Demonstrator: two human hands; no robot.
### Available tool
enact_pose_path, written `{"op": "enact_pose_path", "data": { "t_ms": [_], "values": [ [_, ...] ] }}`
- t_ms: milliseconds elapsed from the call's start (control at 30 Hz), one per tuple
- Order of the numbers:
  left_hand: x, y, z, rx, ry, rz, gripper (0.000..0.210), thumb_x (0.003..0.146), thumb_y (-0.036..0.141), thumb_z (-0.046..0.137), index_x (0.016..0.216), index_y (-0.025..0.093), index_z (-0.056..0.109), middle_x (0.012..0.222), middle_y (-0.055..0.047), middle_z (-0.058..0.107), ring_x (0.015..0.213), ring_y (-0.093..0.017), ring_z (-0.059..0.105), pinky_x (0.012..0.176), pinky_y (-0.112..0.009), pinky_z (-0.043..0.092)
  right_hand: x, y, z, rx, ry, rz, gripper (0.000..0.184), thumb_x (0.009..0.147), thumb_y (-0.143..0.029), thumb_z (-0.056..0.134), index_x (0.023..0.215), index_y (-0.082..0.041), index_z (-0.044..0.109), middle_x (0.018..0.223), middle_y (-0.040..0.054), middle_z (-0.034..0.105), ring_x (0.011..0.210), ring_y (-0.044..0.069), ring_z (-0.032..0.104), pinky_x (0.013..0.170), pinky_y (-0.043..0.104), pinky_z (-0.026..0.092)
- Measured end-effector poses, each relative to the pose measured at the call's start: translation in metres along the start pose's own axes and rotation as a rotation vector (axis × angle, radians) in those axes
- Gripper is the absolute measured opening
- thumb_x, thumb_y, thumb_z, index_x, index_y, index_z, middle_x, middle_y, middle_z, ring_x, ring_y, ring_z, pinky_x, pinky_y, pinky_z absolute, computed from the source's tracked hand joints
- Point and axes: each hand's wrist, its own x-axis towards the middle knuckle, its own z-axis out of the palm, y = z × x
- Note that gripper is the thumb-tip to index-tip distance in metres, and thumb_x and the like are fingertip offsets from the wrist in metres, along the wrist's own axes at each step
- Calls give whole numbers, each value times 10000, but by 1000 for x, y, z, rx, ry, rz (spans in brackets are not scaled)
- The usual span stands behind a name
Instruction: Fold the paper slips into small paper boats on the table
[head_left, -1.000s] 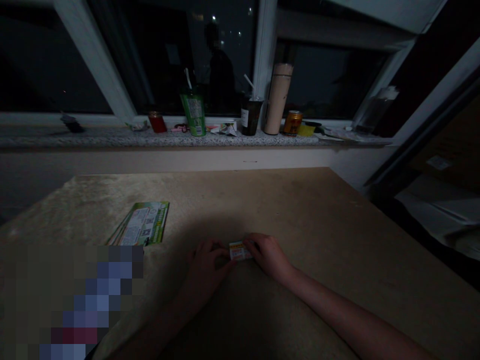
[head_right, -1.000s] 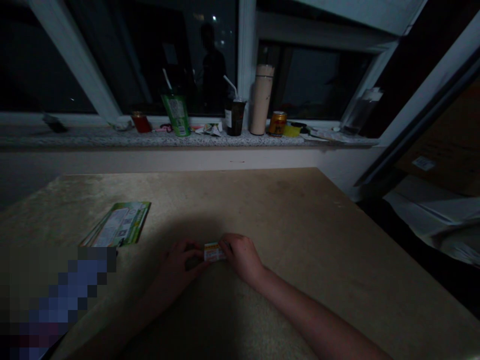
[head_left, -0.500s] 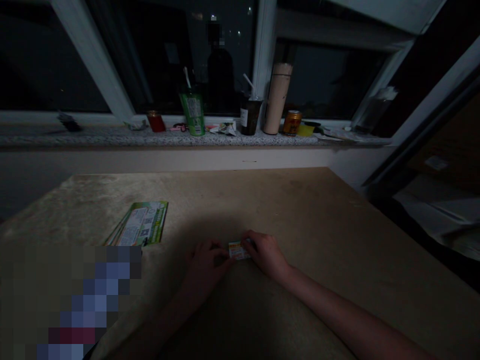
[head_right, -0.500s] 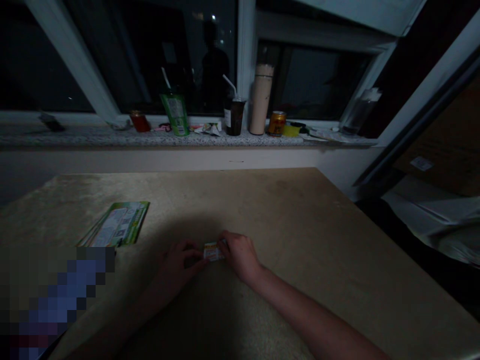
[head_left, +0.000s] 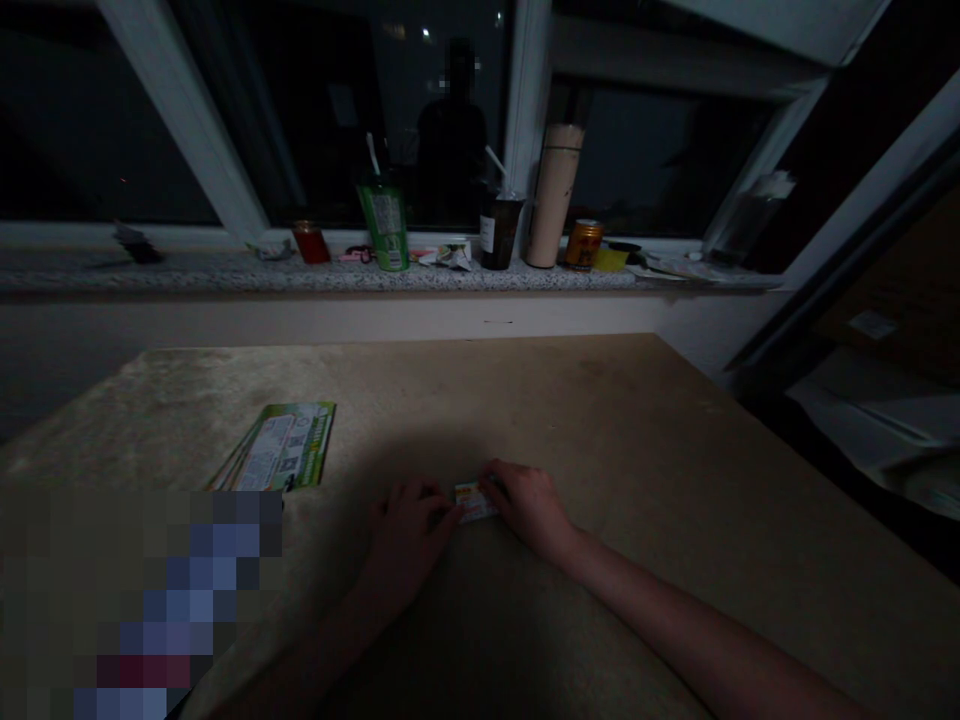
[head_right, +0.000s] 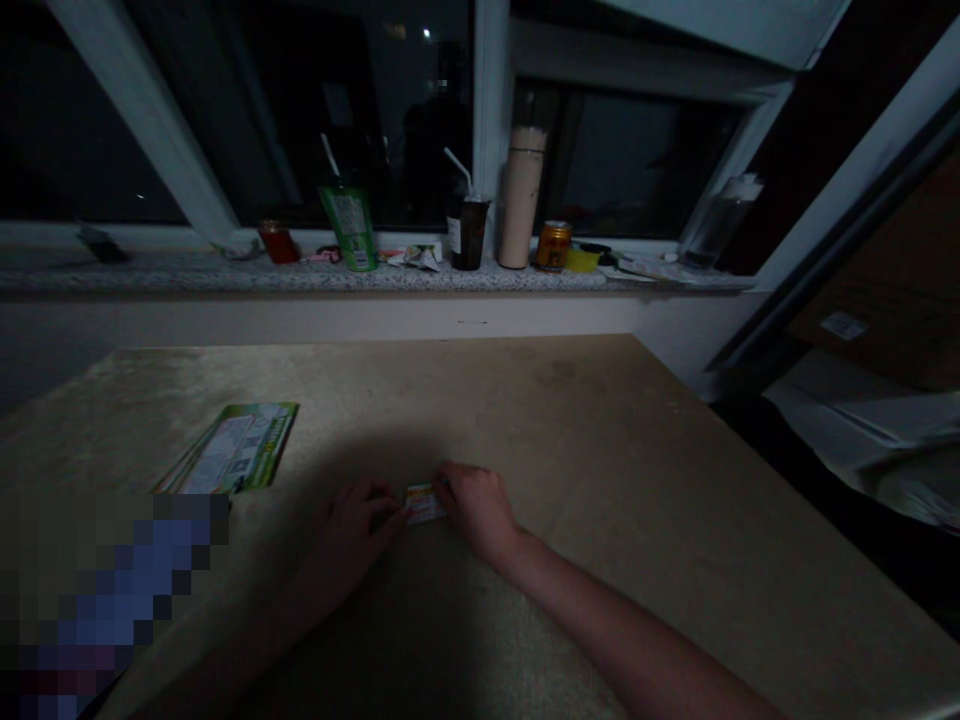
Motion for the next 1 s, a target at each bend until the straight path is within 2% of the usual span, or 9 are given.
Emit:
{"op": "enact_pose_path", "data": {
  "t_ms": [200,333,367,500,567,733,1000],
  "values": [
    [-1,2,4,35,50,14,221,895,349,495,869,225,676,1035,-51,596,997,-285,527,863,-485,370,2,-2,0,-24,-27,-6,171,919,-228,473,916,-182,637,851,55,704,764,170,656,637,230,392],
    [-9,8,3,64,119,31,263,898,342,477,1061,168,588,1089,-101,581,1031,-294,517,890,-479,386,3,-3,0,-39,-48,0,189,924,-213,454,914,-175,639,868,71,701,782,178,653,649,241,397],
    [-14,10,2,74,143,71,294,905,337,462,1113,153,558,1133,-116,570,1058,-290,511,907,-465,389,3,-2,0,-40,-48,-1,188,923,-213,454,907,-175,638,860,71,700,773,178,652,645,242,396],
    [-34,22,5,161,99,379,430,930,331,423,1330,174,417,1370,-104,471,1257,-269,408,1035,-444,314,2,0,2,-32,-41,-16,180,921,-203,460,874,-180,633,833,58,699,761,174,650,634,237,387],
    [-41,25,10,224,83,437,561,914,371,447,1403,124,324,1442,-132,388,1315,-281,347,1066,-443,283,2,2,3,-27,-36,-14,169,917,-201,469,870,-177,630,836,61,700,760,175,652,630,236,383],
    [-44,23,20,265,49,425,668,900,441,452,1447,110,257,1488,-136,303,1360,-284,277,1094,-439,259,4,1,2,-7,-32,-7,155,916,-201,474,890,-173,625,839,63,703,758,182,659,618,237,376],
    [-43,23,17,258,27,407,682,900,462,447,1458,129,241,1497,-117,287,1355,-285,288,1087,-435,276,7,-3,-2,-26,-61,5,140,920,-208,475,924,-178,612,843,56,709,750,186,663,602,238,368]
  ]
}}
